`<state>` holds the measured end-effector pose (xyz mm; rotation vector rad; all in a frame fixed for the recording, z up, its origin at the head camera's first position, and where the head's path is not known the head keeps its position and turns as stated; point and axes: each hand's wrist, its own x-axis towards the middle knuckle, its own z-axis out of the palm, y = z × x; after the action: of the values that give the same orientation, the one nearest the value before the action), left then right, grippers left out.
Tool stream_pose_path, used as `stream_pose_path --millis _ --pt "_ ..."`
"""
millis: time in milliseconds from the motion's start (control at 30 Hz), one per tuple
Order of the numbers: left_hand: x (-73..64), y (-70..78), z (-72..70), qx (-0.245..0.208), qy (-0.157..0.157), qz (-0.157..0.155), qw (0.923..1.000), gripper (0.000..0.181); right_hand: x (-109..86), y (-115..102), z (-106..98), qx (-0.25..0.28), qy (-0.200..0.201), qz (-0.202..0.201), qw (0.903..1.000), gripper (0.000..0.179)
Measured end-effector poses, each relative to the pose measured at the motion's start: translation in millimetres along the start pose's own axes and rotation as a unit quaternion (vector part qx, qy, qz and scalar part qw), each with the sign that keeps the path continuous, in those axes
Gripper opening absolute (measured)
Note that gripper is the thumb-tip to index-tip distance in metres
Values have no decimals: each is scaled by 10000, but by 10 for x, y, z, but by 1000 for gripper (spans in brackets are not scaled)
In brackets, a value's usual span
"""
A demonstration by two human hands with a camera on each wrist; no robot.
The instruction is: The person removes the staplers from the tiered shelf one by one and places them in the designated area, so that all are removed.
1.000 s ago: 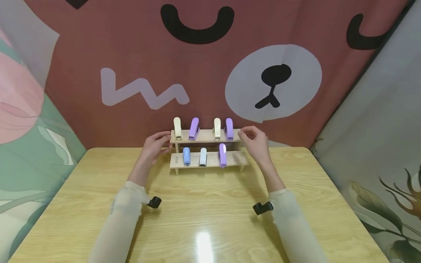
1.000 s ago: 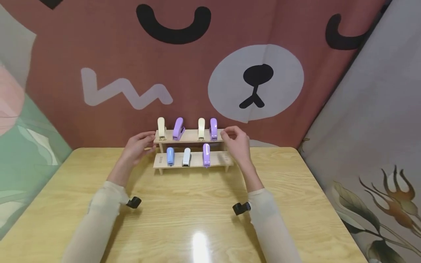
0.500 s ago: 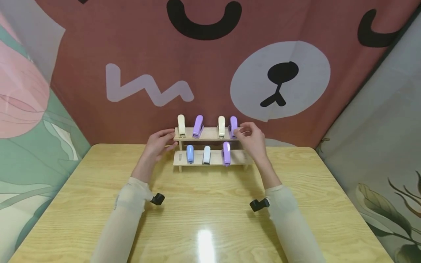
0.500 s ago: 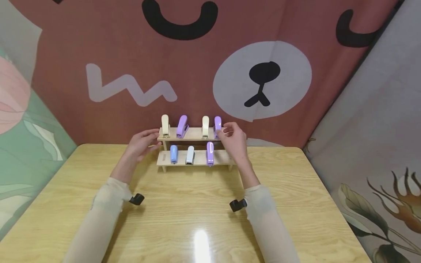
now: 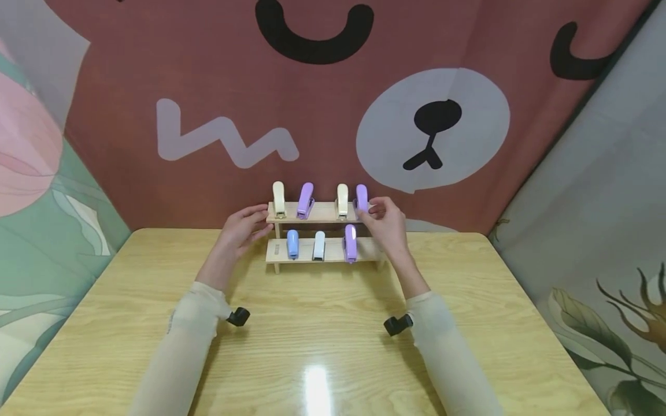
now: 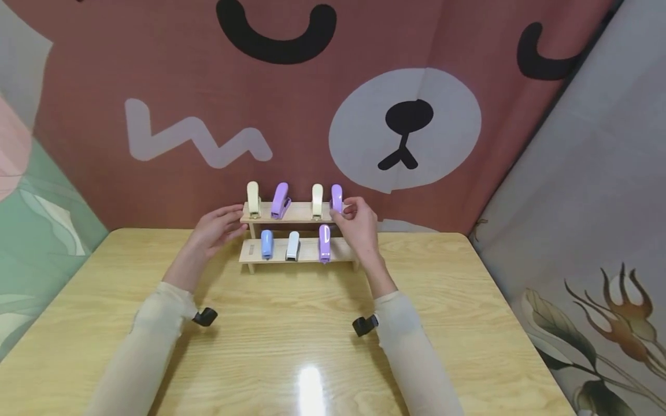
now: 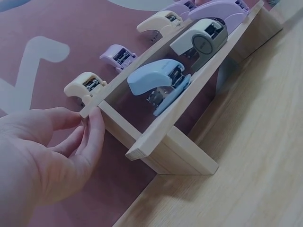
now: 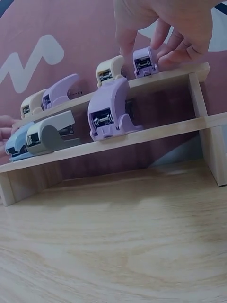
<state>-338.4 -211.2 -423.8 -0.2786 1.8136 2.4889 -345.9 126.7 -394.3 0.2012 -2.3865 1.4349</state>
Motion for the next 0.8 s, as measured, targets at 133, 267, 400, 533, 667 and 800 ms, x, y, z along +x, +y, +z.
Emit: stream_pose_path --millis 133,267,400,533,667,800 --pt "0 -21 12 -75 20 -49 10000 39 -3 12 40 -52 3 42 10000 41" --pt "19 -43 27 -268 17 -12 9996 37 -20 9 73 -51 68 74 9999 41" --pt "44 -66 18 -414 43 88 9991 35 -23 13 108 -104 131 65 9998 43" --pt "51 -72 4 -471 25 86 9988 35 -20 16 135 -232 192 101 9995 45" --pt "45 -69 9 -416 73 45 9991 34 -14 32 155 -306 260 85 9992 42" --pt "57 -69 15 -417 51 74 9991 36 -9 50 164 -312 352 -3 9989 39"
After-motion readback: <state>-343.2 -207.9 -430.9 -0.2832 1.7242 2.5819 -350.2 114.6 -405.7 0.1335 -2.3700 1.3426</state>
